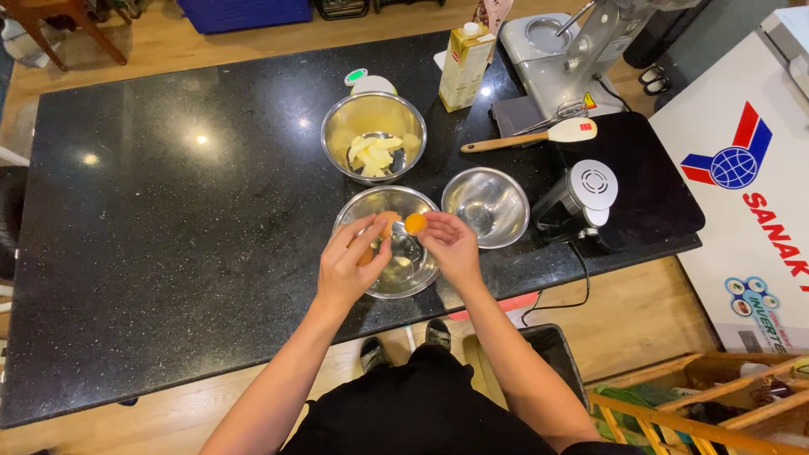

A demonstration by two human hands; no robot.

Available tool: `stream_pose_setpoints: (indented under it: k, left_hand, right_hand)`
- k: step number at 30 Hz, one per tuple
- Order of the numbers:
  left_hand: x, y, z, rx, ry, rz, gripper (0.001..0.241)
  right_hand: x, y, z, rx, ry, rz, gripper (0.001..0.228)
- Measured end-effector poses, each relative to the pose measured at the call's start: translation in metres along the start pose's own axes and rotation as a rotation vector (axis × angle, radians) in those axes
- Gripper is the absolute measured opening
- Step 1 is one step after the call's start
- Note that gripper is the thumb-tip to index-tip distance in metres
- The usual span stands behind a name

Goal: Cracking eggs into bowls at a bakery kitchen station.

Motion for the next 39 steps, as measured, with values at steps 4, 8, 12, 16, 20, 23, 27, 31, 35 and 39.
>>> stream_pose_setpoints:
  k: [4,8,12,16,20,23,27,31,35,39]
  left_hand:
    - [-0.003,-0.005,-0.002,0.027,0.025,0.010,0.036]
    - [0.001,-0.021,0.005,0.078,-0.105,0.006,0.036]
    - [0.006,-0.036,0.007,0.059,-0.284,-0.035,0.031]
    - [0.005,-0.047,0.013,-0.107,-0.301,0.043,0.025]
    - [0.000,-0.066,0.037,-0.352,-0.131,0.093,0.032]
    - [-0.005,-0.068,0.045,-0.464,-0.039,0.064,0.032]
    - [-0.013,-0.071,0.057,-0.586,0.052,0.073,0.030]
    - [-0.015,-0.074,0.068,-0.649,0.089,0.095,0.030]
    - [-0.013,-0.082,0.077,-0.726,0.118,0.134,0.031]
    - [-0.011,-0.085,0.079,-0.807,0.159,0.201,0.031]
  right_hand:
    - [-0.001,-0.001,-0.001,-0.008,-0.004,-0.006,0.048]
    - [-0.002,-0.003,0.000,0.000,-0.009,-0.042,0.048]
    - [-0.004,-0.007,0.001,0.041,-0.004,-0.081,0.047]
    - [-0.021,-0.011,0.001,0.083,0.037,-0.128,0.042]
    - [-0.053,0.007,-0.012,0.099,0.092,-0.109,0.038]
    - [-0.077,0.011,-0.019,0.097,0.148,-0.062,0.039]
    - [-0.102,0.013,-0.031,0.090,0.198,0.050,0.038]
    - [-0.130,0.044,-0.064,0.053,0.197,0.299,0.046]
    - [-0.126,0.028,-0.075,-0.066,0.123,0.906,0.039]
    - [-0.118,-0.002,-0.075,-0.099,0.145,1.018,0.038]
Point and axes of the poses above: each hand's wrist, its own z-axis away from the middle knuckle, its own x-axis out of the palm, y = z × x, the point moved 6 cm from there along -z, towards the middle knuckle, and after that the axes turned 9 degrees about z, right-handed, at the moved point
